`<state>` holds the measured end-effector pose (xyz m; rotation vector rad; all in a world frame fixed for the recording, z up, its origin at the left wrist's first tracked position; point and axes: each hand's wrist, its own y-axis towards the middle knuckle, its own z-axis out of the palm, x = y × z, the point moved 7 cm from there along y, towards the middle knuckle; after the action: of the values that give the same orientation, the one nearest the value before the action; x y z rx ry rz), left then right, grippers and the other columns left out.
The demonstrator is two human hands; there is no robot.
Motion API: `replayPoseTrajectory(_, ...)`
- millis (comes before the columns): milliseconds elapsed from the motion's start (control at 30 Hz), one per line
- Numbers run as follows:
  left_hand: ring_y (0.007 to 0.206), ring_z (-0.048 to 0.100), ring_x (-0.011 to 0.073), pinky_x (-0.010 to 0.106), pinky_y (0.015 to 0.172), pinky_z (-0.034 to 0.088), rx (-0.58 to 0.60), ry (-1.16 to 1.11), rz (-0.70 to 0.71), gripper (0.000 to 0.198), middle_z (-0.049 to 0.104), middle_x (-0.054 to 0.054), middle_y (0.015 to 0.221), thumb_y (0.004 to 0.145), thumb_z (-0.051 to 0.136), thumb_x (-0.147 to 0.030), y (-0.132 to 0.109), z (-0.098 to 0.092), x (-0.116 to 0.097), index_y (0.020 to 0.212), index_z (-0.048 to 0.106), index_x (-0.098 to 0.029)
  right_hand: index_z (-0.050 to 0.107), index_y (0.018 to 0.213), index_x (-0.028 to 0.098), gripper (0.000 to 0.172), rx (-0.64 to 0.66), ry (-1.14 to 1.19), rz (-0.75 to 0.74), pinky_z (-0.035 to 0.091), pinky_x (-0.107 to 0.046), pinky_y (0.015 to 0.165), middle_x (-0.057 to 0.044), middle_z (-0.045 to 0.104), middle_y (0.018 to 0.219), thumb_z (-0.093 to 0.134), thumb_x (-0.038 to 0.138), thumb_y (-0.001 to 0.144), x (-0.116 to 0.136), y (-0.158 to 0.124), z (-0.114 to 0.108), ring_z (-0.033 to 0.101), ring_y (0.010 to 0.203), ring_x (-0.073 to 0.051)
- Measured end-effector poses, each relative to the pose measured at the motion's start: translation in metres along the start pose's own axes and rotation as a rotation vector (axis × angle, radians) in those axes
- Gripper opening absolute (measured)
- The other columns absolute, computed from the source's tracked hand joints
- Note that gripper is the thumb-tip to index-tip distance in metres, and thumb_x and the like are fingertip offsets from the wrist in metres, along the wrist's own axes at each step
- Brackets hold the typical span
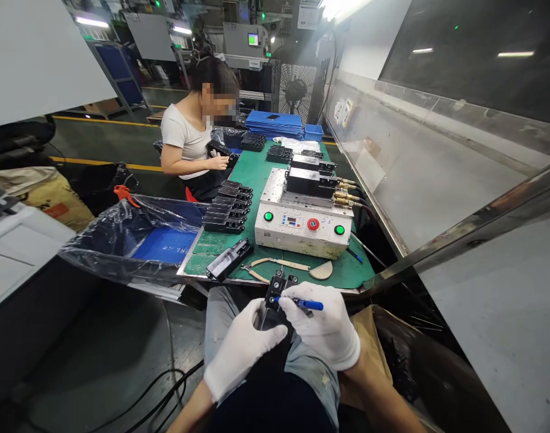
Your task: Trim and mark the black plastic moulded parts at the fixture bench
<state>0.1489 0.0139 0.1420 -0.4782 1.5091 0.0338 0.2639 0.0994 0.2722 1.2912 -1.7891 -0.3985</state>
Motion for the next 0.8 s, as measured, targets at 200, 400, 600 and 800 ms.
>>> replayPoseTrajectory(200, 0.125, 0.063, 0.0306, 0.041, 0.104, 0.049, -0.005, -0.035, 0.001, 0.052, 0.074, 0.011, 0.125, 0.082, 0.08, -0.042, 0.0, 0.001, 0.001, 0.124, 0.06, -0.019, 0.07, 0.096, 0.017, 0.007, -0.022, -0.034, -0.069, 0.058, -0.029, 0.064, -0.005, 0.078, 0.079, 0.064, 0.013, 0.098, 0.002, -0.005, 0.004, 0.075, 0.068, -0.018)
replayPoseTrajectory(400, 0.102, 0.07, 0.027, 0.038, 0.091, 0.054, -0.146, -0.147, -0.072, 0.046, 0.077, 0.008, 0.105, 0.077, 0.083, -0.043, 0.01, -0.014, 0.006, 0.112, 0.067, -0.016, 0.073, 0.104, 0.023, 0.02, -0.143, 0.169, 0.126, 0.062, -0.028, 0.073, -0.002, 0.08, 0.091, 0.068, 0.008, 0.092, 0.001, -0.026, -0.014, 0.077, 0.077, -0.017)
replayPoseTrajectory(600, 0.1, 0.075, 0.0265, 0.038, 0.085, 0.059, -0.344, -0.504, -0.071, 0.051, 0.077, 0.01, 0.11, 0.077, 0.085, -0.046, 0.033, -0.034, -0.002, 0.115, 0.066, -0.018, 0.072, 0.119, 0.021, 0.032, 0.004, 0.205, 0.113, 0.063, -0.032, 0.074, -0.004, 0.08, 0.095, 0.066, 0.007, 0.092, 0.024, -0.067, 0.016, 0.077, 0.08, -0.019)
replayPoseTrajectory(800, 0.118, 0.071, 0.0257, 0.04, 0.106, 0.054, -0.369, -0.463, 0.024, 0.045, 0.076, 0.01, 0.127, 0.079, 0.085, -0.044, 0.041, -0.039, -0.012, 0.113, 0.071, -0.019, 0.067, 0.129, 0.017, 0.04, -0.001, 0.173, 0.09, 0.063, -0.036, 0.078, -0.009, 0.08, 0.101, 0.065, 0.003, 0.093, 0.025, -0.086, 0.046, 0.077, 0.088, -0.022)
